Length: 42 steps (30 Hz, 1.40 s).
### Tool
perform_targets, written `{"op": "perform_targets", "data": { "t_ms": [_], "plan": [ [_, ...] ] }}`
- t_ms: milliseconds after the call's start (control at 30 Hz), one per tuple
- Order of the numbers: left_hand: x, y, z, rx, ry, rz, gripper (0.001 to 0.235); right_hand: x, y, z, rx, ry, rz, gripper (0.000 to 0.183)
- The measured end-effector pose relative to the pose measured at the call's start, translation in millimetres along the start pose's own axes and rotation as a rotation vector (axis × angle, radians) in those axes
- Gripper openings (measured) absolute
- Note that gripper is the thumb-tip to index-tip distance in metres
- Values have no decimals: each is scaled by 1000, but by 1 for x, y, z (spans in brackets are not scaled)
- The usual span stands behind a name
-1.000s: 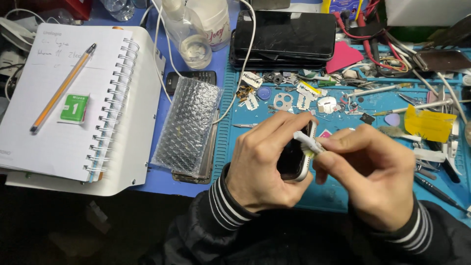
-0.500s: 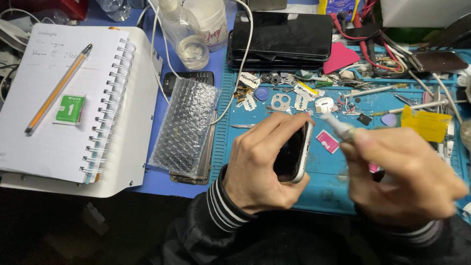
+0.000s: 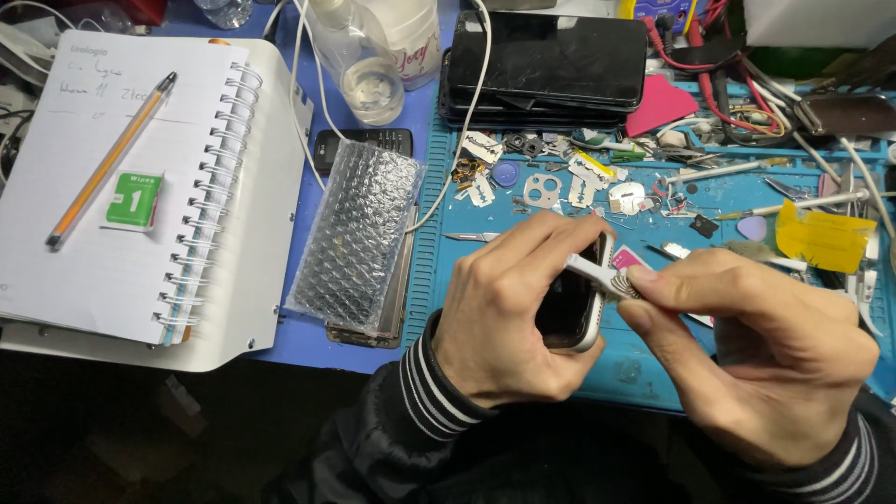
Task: Clean the charging port and speaker grilles of a smartphone using a thin metal prying tool and cleaning wipes.
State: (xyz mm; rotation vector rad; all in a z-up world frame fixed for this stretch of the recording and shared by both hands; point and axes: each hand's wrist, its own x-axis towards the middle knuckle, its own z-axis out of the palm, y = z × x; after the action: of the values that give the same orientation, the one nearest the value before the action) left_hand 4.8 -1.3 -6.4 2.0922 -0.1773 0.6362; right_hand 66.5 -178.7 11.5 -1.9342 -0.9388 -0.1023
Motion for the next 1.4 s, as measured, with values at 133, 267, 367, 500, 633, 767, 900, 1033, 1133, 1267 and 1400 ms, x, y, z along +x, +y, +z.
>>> {"op": "perform_targets", "data": {
  "t_ms": [133,267,367,500,633,767,900,1033,1133,1267,1400],
  "plan": [
    [0,2,1,7,0,3,54,3,4,3,-5,6,-36,24],
    [0,1,0,2,6,-13,56,-1,1,0,48,0,44,24],
    [-2,-3,0,19,2,12,63,-10,7,1,125,105,144,25],
    [-1,-1,-2,-14,-4,-9,61,-9,5,-7,196,38,201,22],
    [1,3,-1,4,5,-7,54,-5,0,-6,148,-10,173,19],
    [1,4,-1,-6,2,-16,53,-2,-3,-2,139,-4,152,18],
    [1,4,0,5,8,-12,54,0,-4,-1,139,-2,131,20],
    [1,3,-1,-3,4,-9,54,-2,-1,2,161,2,142,18],
    [2,3,-5,-15,7,11,57,-2,3,5,242,31,153,17],
    [6,8,-8,-19,-2,-35,54,-4,6,9,320,56,137,18],
    [6,7,-7,-4,7,-19,53,1,6,11,283,48,116,15]
  ]
}}
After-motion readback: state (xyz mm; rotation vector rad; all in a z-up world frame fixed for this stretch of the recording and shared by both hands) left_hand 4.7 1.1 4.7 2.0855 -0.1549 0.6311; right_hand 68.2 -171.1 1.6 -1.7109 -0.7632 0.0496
